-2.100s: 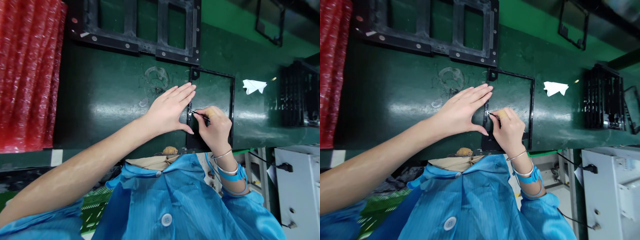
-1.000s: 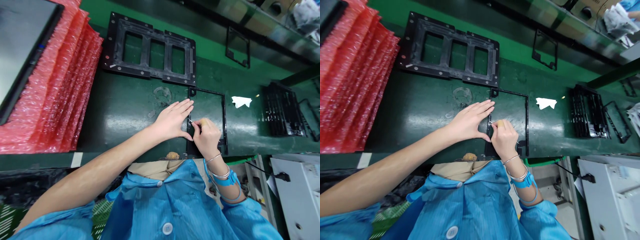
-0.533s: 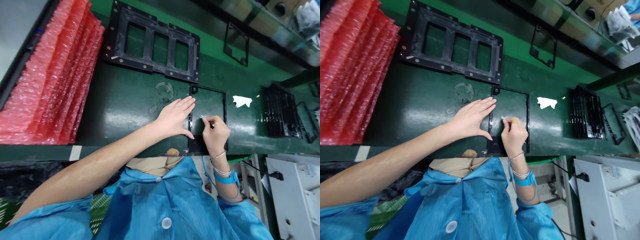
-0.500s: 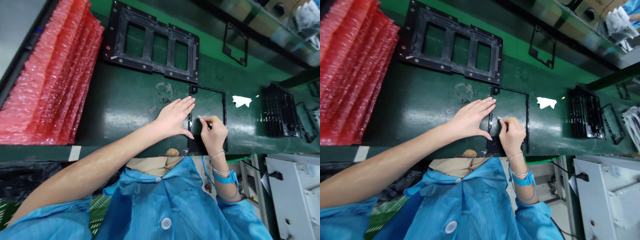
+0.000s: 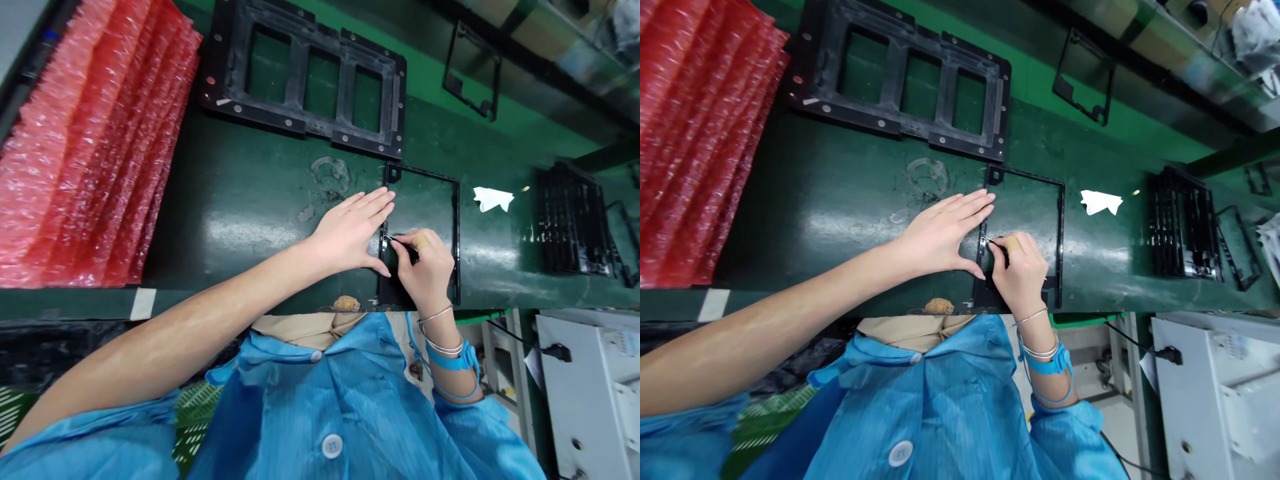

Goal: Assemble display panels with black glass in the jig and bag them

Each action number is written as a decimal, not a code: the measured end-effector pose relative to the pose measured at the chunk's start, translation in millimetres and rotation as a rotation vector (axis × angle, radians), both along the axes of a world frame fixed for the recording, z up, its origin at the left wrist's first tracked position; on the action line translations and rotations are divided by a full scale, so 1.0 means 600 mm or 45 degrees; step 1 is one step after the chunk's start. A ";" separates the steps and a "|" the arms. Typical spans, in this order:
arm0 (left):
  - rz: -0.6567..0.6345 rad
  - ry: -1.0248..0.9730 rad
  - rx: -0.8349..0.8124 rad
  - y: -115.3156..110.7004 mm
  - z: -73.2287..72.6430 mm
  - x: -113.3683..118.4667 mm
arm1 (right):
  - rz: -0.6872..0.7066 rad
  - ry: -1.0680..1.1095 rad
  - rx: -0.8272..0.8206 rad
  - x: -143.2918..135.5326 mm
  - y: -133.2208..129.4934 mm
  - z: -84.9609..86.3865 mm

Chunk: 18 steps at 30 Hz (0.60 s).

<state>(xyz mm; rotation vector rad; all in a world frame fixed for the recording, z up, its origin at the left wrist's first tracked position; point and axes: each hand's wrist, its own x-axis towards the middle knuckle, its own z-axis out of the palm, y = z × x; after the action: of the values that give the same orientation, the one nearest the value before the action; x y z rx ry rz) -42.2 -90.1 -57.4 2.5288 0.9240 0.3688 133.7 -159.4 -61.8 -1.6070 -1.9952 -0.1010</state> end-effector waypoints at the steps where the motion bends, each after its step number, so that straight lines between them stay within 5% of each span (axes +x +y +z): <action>1: 0.000 0.000 -0.002 0.000 0.001 0.000 | 0.001 -0.015 -0.003 -0.001 0.000 -0.001; 18: -0.005 -0.021 -0.027 0.003 0.000 -0.001 | 0.088 -0.017 -0.013 0.013 0.006 -0.009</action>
<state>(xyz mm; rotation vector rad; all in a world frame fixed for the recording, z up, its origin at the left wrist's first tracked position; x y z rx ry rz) -42.6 -88.2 -57.3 2.5045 0.9117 0.3763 141.6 -155.9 -67.4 -1.5452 -2.0626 -0.0758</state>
